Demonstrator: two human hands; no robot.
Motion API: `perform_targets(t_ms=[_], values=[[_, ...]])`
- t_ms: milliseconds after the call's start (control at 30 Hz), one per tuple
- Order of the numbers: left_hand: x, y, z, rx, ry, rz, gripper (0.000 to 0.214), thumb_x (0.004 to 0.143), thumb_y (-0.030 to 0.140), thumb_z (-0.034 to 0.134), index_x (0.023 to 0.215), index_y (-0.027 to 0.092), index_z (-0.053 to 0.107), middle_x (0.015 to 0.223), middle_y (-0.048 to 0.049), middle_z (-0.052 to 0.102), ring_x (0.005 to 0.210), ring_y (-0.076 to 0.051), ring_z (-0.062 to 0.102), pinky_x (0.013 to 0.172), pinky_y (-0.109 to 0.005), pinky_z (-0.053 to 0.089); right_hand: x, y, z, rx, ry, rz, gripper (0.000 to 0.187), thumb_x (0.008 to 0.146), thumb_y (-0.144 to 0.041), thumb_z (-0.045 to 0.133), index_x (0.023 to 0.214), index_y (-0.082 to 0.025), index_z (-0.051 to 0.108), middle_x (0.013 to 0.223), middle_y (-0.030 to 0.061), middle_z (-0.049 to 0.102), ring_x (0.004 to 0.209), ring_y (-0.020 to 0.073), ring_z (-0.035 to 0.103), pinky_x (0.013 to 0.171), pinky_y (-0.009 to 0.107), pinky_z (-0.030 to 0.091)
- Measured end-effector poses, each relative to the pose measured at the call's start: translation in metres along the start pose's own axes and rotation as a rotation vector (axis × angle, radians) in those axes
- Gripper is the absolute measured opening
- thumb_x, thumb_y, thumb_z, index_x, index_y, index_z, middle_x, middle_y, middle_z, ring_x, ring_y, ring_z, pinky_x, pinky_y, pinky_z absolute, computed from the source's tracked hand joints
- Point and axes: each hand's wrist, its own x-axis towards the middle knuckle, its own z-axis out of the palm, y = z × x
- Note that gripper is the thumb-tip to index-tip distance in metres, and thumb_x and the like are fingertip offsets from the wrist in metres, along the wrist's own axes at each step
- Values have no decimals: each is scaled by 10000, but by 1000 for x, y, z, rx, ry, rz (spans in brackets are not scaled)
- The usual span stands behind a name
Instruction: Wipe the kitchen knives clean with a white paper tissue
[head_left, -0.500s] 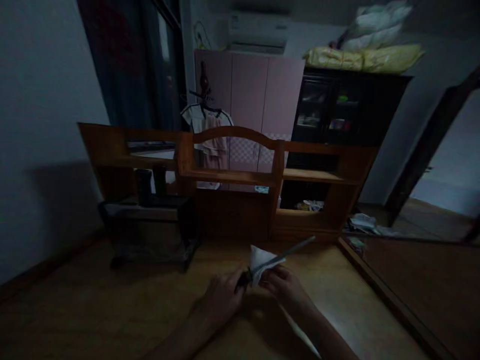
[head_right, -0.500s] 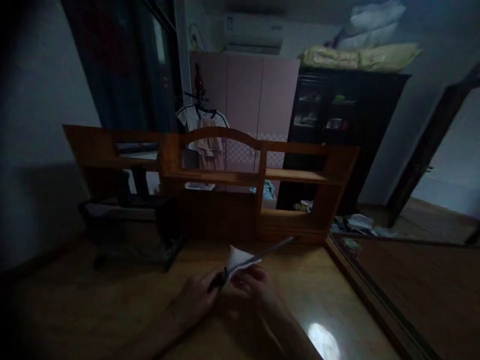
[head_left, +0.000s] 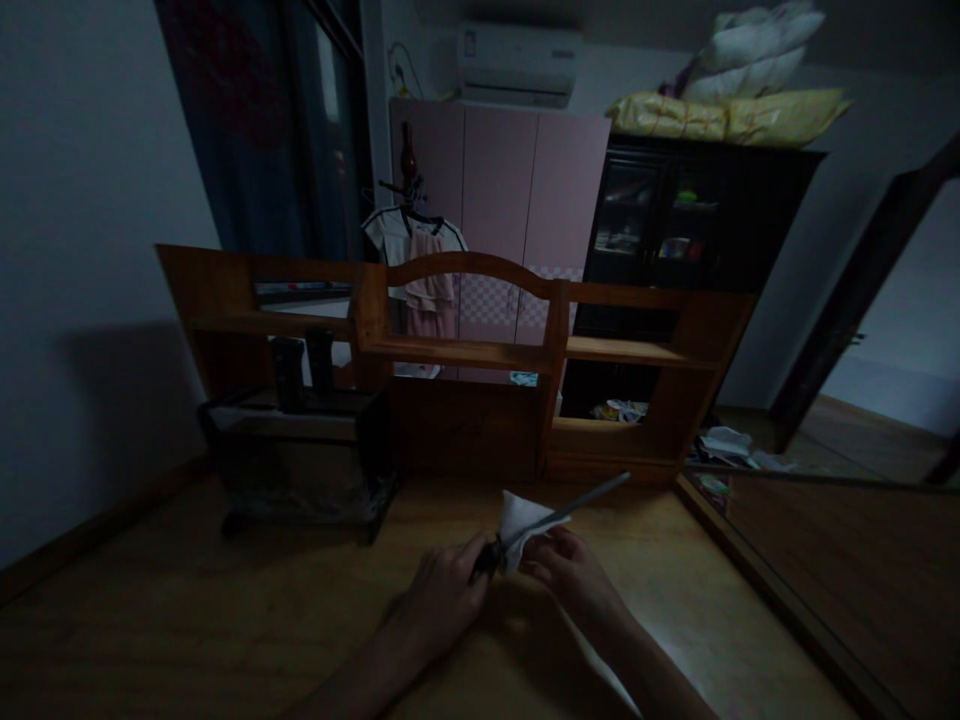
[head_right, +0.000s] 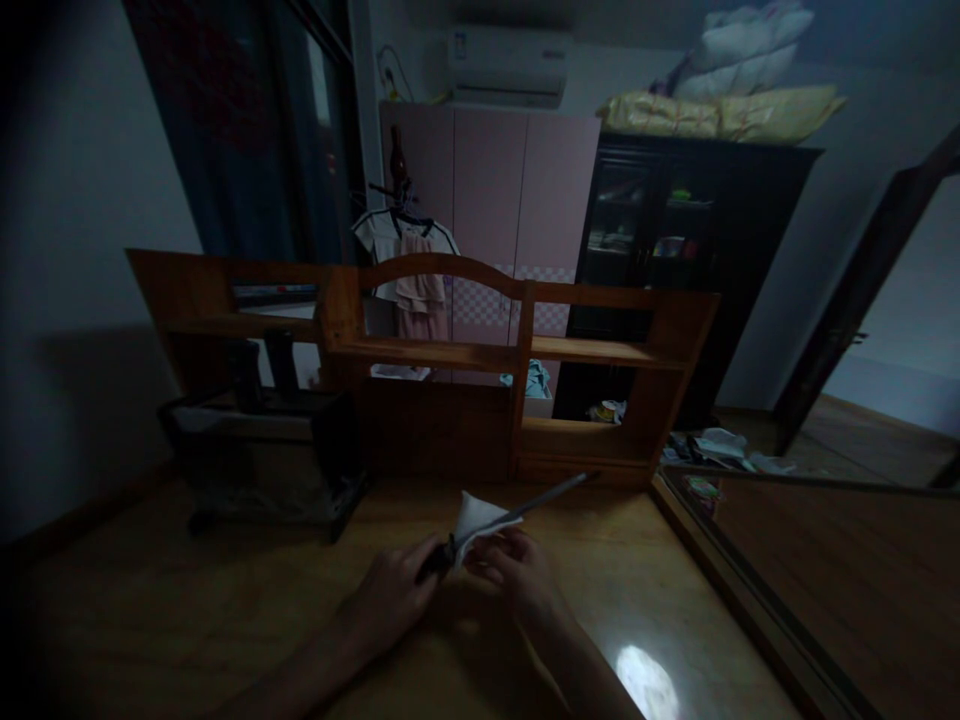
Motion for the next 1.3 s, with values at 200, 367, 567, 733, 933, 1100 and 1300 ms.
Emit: perform_targets(t_ms=[200,367,567,733,933,1100,1300], values=[[-1,-1,-1,-18,-19,6,308,829,178,471,1116,250,557,934,-28,690,833,-203,637,731,-281,406,-2,-4,3,-15,18,7,219,653,-263,791,781,-160,646,794,36,684,773,175,653,790,314,504],[-1,1,-2,-20,-16,-2,262,831,191,472,1067,248,572,917,-24,688,843,-206,635,743,-284,402,-2,-5,5,-46,36,5,288,608,-306,809,794,-164,642,814,53,685,797,210,656,777,343,511],[0,2,-3,9,-24,-4,268,825,189,474,1067,250,570,909,-25,690,822,-211,637,722,-287,401,-2,-5,5,-80,22,4,268,638,-315,787,813,-166,649,819,56,688,798,210,655,792,349,505],[0,-1,-1,22,-31,-12,289,823,194,473,1092,245,565,914,-30,692,824,-215,637,717,-289,404,-1,-2,2,-76,22,-4,254,657,-301,782,824,-160,653,827,58,685,788,198,652,781,335,506],[-1,1,-3,21,-48,-38,284,835,210,471,1098,238,575,937,-43,688,854,-204,632,739,-275,407,-1,-1,1,-54,13,-9,262,662,-301,784,832,-154,650,830,58,683,802,203,652,788,339,505],[0,4,-4,17,-55,-41,310,826,187,467,1114,233,570,945,-46,687,869,-203,630,760,-274,407,-1,-2,3,-51,33,6,297,615,-326,809,811,-163,658,807,46,681,772,200,649,775,336,508],[0,1,-3,32,-51,-19,284,827,187,468,1085,246,570,910,-36,684,837,-206,630,739,-282,408,-6,-10,7,-136,13,-14,226,650,-307,785,799,-171,682,806,41,692,777,194,644,773,324,490]])
